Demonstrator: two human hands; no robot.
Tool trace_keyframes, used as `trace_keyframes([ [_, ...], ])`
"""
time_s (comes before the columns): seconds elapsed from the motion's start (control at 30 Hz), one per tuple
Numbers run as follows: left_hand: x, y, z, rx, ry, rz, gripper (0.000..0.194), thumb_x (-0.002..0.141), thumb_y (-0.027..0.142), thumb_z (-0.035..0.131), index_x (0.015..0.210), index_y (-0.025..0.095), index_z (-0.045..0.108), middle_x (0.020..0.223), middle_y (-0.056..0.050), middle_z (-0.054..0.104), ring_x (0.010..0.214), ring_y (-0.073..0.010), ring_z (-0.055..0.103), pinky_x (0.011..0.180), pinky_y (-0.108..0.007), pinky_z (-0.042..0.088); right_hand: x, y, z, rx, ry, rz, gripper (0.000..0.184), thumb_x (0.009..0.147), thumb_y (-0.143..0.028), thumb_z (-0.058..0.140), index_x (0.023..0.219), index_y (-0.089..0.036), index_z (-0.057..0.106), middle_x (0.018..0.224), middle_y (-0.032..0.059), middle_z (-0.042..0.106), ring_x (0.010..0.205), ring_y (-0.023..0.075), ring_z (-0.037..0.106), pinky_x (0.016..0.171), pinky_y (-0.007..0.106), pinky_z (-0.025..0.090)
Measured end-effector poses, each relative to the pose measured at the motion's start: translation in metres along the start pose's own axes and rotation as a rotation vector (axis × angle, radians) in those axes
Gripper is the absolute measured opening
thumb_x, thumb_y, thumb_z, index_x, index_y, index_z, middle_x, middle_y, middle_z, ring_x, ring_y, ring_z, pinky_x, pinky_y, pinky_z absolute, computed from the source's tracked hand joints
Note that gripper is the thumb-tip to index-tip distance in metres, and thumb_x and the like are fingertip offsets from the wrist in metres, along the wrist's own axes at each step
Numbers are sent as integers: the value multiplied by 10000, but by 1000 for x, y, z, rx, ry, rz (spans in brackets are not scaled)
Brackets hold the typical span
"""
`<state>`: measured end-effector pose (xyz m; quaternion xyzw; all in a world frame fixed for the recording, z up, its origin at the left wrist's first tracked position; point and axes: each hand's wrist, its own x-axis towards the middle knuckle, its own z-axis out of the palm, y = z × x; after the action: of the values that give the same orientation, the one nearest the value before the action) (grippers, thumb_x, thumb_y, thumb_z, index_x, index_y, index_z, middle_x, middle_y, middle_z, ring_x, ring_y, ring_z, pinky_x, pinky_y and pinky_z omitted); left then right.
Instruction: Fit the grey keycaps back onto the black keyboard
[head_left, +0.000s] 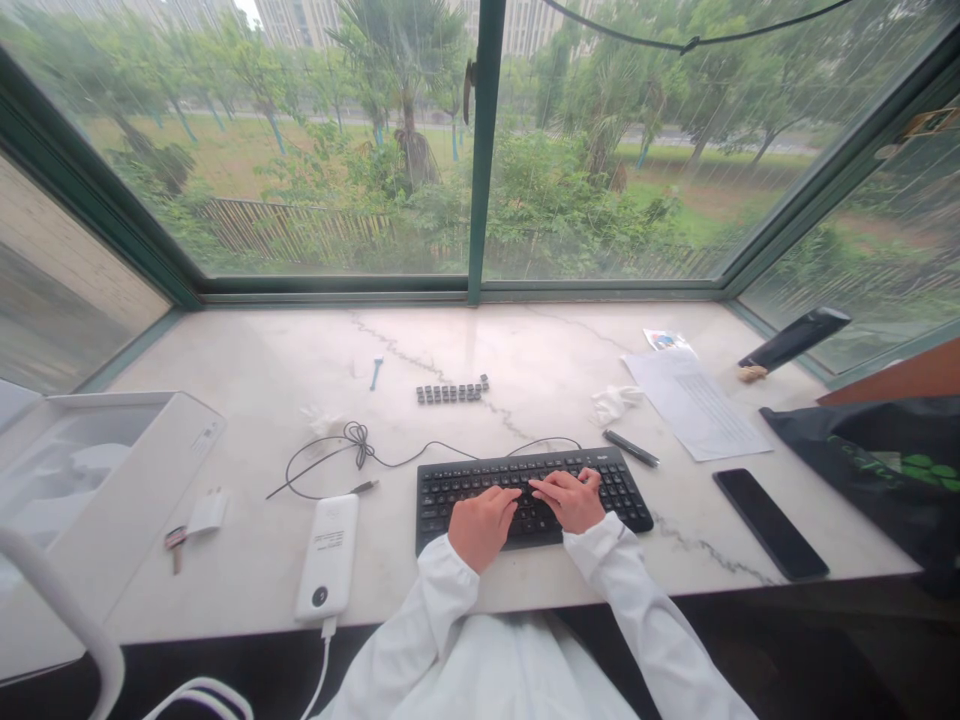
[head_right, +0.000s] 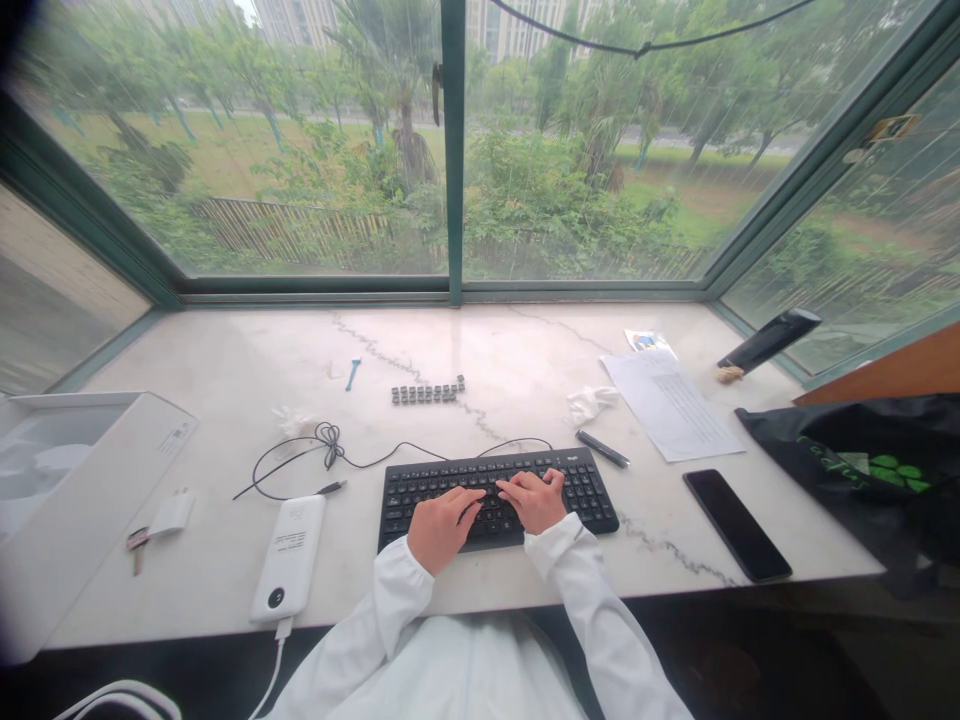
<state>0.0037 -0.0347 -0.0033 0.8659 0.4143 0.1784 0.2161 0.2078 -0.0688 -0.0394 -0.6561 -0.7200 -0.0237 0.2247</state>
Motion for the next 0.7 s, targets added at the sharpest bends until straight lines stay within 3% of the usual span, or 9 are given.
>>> trace_keyframes([
  [0.17,0,-1,0,8,3,-8,297,920,307,378,1110,305,605,944,-10,676,747,-126,639,596,-201,456,3,2,-2,3,20,-29,215,899,-312,485,913,-351,696,744,-20,678,675,94,542,798,358,154],
  [0.5,2,-1,-1,13,2,-11,280,913,294,392,1109,327,590,949,20,673,747,-122,642,586,-206,450,-2,2,2,25,1,61,168,875,-371,535,939,-386,689,772,-31,684,696,88,547,806,363,148],
  [0.7,2,-2,0,22,-9,-4,284,916,296,384,1112,320,589,936,13,667,740,-119,641,577,-200,442,0,2,1,14,3,17,181,884,-376,519,942,-384,690,757,-24,680,687,87,532,794,358,148],
])
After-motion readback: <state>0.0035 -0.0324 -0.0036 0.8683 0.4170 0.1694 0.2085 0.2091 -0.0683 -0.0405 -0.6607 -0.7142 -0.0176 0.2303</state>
